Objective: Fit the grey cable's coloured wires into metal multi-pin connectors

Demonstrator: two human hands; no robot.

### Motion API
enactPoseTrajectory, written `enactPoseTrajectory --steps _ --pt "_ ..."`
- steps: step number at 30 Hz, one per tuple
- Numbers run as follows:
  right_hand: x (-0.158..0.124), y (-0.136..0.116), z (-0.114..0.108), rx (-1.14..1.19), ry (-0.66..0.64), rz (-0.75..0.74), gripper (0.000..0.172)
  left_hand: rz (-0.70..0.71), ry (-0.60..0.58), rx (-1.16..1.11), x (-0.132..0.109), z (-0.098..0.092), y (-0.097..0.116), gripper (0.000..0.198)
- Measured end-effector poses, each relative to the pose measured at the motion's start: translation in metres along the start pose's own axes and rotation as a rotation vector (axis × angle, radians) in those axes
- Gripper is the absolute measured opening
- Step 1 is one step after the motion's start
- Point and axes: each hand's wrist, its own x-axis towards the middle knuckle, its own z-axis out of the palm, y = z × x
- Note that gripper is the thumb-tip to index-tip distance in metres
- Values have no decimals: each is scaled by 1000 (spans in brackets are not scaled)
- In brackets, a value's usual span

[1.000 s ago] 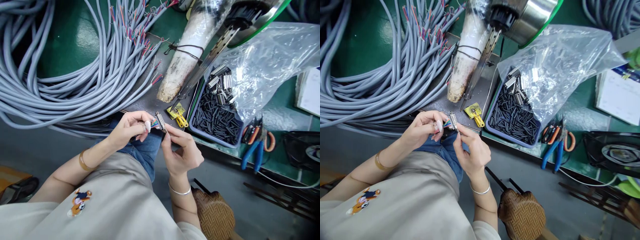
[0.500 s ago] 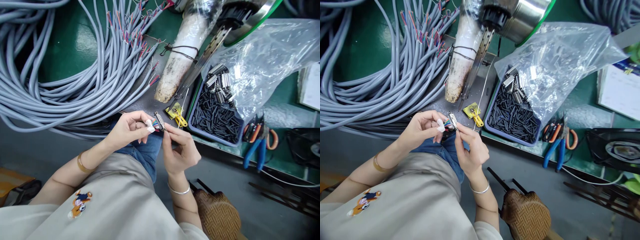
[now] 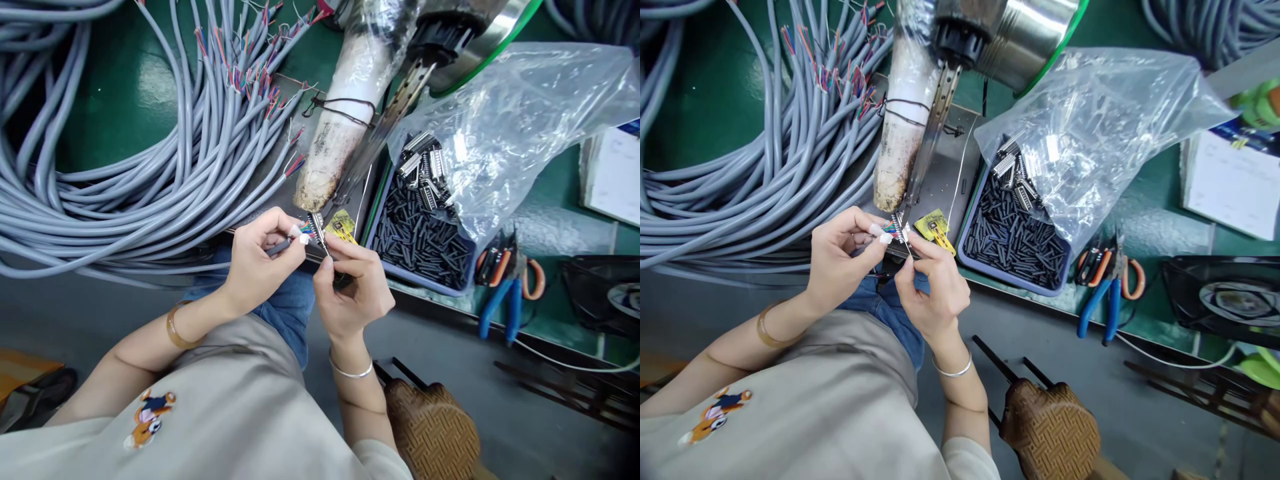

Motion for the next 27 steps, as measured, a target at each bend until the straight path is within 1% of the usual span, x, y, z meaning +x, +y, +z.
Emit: enactPoseTrajectory --steps 4,7,14,22,27 --pt "3 2 1 2 19 -8 19 78 17 67 1 3 2 13" --pt "4 4 2 -2 20 -14 18 111 21 98 1 4 3 12" --pt "8 5 2 -16 33 -30 17 127 29 145 1 6 4 12" --pt "13 3 1 -59 47 -71 17 118 34 128 1 7 11 13" --pt "13 2 -1 -59 16 -62 17 87 38 115 2 7 13 13"
